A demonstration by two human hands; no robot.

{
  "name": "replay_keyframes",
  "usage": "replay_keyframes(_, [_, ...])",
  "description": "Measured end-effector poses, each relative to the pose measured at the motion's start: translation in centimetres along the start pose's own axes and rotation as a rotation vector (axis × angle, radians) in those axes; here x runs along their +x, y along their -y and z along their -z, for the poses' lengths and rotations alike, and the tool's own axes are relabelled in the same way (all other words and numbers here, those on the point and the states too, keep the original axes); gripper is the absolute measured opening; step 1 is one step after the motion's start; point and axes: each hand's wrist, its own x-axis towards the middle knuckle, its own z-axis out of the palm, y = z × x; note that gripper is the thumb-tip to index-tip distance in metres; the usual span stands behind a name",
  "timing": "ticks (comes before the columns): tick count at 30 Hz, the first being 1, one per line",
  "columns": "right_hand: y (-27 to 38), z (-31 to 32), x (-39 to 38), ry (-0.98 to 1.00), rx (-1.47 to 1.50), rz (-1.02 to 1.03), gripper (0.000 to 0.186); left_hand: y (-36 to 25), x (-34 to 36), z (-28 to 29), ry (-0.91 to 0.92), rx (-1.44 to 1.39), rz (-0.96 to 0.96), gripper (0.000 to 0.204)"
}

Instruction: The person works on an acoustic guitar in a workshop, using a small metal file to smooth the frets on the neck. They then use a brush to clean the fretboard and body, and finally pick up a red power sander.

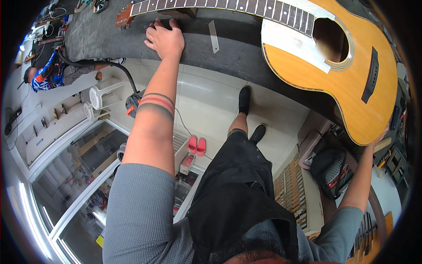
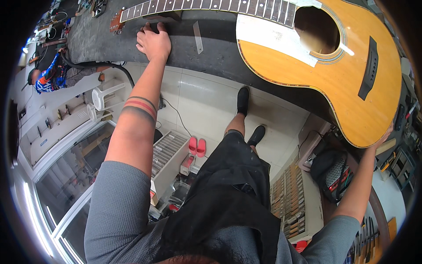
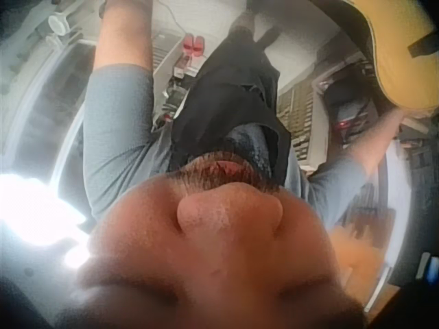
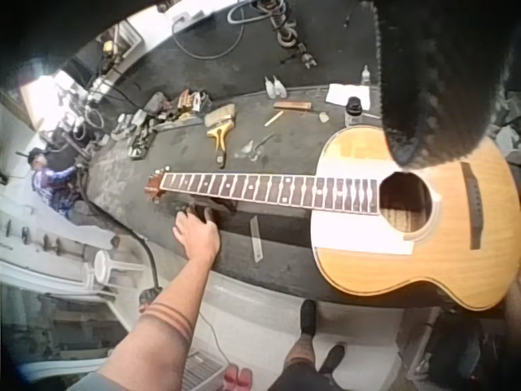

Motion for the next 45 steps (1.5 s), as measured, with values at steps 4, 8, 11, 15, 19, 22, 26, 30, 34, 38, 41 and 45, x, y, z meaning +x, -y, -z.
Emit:
replay_keyframes(4, [0.4,-0.1,-0.1,0.012,0.028,-0.014,0.073,0.1,0.1,0.1,-0.007,0.013,-0.001,0.067])
replay_keyframes(8, [-0.2,0.6,0.4,-0.017,-0.016,0.025,0.071,0.0,0.0,-0.3,-0.004,-0.001,0.0,0.067])
replay_keyframes(11, [1.2,0.3,0.0,-0.004,0.022,-0.023,0.069,0.1,0.1,0.1,-0.009,0.017,0.0,0.068])
replay_keyframes(15, [1.3,0.8,0.1,-0.01,0.046,0.004,0.068,0.1,0.1,0.0,-0.007,0.002,-0.007,0.068])
replay_keyframes(19, [1.4,0.8,0.4,0.001,0.055,0.046,0.067,0.2,0.1,0.1,-0.002,0.0,-0.01,0.067])
replay_keyframes(22, [0.6,0.8,0.6,-0.007,0.006,0.072,0.068,0.2,0.1,-0.1,-0.002,-0.006,-0.014,0.067])
replay_keyframes(26, [0.2,0.5,0.5,0.002,-0.016,0.052,0.069,0.2,0.1,-0.2,-0.005,-0.007,-0.01,0.067])
replay_keyframes(30, [0.8,0.3,0.2,0.003,-0.004,0.049,0.071,0.2,0.1,0.0,-0.003,0.002,-0.008,0.067])
replay_keyframes(34, [0.5,0.5,0.4,0.005,-0.001,0.032,0.071,0.1,0.1,0.0,-0.002,-0.001,-0.008,0.067])
replay_keyframes(38, [0.7,0.3,0.3,-0.016,0.007,0.058,0.07,0.0,0.1,0.1,0.008,0.008,-0.009,0.067])
replay_keyframes(41, [0.5,0.3,0.2,-0.013,0.008,0.057,0.069,-0.1,0.1,0.2,0.014,0.007,-0.003,0.067])
replay_keyframes(45, [0.3,0.3,0.3,-0.013,0.001,0.066,0.068,0.0,0.1,0.1,0.01,0.003,-0.012,0.067])
